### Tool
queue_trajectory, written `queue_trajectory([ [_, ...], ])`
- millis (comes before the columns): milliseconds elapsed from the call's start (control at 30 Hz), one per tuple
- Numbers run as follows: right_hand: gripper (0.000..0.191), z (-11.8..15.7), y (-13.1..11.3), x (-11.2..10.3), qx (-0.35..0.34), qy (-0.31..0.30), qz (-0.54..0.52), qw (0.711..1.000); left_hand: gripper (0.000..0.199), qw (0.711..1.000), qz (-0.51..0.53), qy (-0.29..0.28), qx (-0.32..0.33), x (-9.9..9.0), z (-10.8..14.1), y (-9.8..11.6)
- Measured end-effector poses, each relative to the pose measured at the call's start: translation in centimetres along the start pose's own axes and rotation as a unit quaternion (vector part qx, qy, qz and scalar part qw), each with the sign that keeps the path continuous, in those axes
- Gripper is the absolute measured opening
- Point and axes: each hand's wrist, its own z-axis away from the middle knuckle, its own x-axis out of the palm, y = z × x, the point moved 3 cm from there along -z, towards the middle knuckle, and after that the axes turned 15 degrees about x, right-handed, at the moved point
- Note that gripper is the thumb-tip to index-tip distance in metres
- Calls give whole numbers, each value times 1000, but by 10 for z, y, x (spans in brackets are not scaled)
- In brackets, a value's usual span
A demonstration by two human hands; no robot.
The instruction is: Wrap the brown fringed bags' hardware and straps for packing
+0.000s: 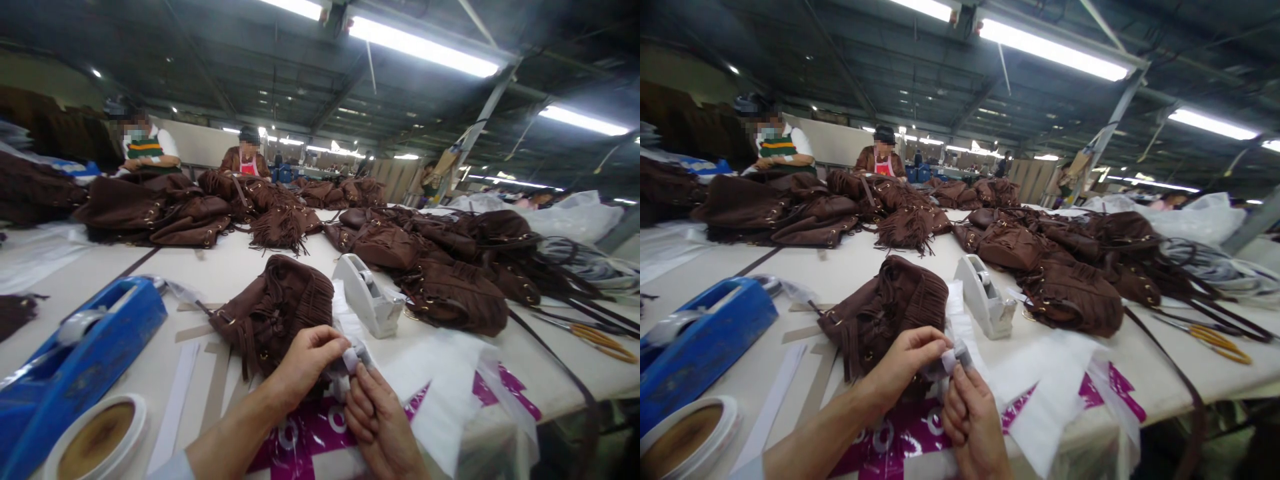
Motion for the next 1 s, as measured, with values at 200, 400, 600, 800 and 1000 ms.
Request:
queue_trajectory([
  [200,54,1,2,5,-2,18,25,1000,17,999,-36,39,4,2,-3,-2],
  [400,60,-5,7,12,-36,82,22,996,14,992,-72,95,40,1,-3,-9],
  [600,59,-7,11,17,-57,113,2,992,18,912,-313,58,259,4,4,10],
  [800,59,-4,3,17,-64,83,-41,994,21,893,-305,-75,322,3,6,13],
  [1000,60,-8,0,10,-51,87,-59,993,24,803,-398,-168,410,7,12,8],
])
